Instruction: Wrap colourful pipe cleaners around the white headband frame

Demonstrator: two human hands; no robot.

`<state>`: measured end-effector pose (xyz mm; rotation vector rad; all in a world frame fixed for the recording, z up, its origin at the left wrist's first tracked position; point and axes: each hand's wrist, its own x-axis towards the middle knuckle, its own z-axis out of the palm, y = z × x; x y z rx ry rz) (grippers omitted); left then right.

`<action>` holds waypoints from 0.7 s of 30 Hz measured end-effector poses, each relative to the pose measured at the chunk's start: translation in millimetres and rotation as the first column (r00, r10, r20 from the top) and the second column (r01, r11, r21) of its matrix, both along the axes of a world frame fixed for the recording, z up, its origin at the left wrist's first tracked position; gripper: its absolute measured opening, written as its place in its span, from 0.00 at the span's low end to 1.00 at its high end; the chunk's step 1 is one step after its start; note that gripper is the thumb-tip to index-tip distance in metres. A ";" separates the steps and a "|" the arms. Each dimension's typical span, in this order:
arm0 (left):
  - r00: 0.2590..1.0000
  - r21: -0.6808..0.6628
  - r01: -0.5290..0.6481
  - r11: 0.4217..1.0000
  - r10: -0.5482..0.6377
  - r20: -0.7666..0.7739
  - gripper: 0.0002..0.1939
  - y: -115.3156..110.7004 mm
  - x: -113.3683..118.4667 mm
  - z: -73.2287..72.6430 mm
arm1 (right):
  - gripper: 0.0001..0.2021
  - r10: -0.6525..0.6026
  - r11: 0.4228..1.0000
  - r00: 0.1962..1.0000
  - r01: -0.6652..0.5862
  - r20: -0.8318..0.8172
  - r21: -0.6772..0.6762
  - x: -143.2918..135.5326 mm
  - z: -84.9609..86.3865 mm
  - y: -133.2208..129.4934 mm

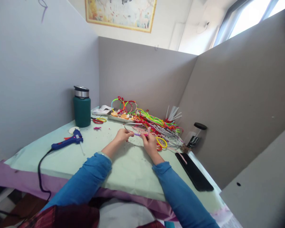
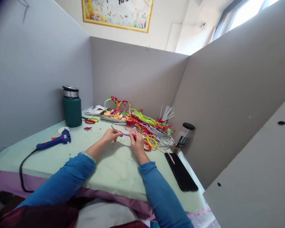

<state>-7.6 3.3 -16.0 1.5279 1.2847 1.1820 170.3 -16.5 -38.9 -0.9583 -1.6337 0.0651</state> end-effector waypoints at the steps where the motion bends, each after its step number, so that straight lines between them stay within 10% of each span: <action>1: 0.999 -0.011 0.018 1.000 -0.018 0.051 0.09 -1.2 -0.3 0.5 | 0.13 0.003 0.999 0.999 -0.004 0.039 0.032 -0.4 0.1 -0.7; 10: 0.968 -0.129 -0.016 0.991 0.047 0.246 0.11 -9.4 0.2 6.7 | 0.13 -0.014 0.994 0.979 -0.009 0.205 0.111 -2.1 1.2 -2.9; 16: 0.925 -0.053 0.169 0.984 -0.140 0.352 0.16 -14.5 0.7 12.1 | 0.17 -0.011 0.983 0.988 -0.018 -0.157 -0.182 0.4 1.1 5.0; 21: 0.860 0.022 0.302 0.953 -0.283 0.424 0.19 -19.9 2.0 16.5 | 0.19 0.133 0.739 0.761 -0.503 -0.635 -0.448 4.1 2.3 12.6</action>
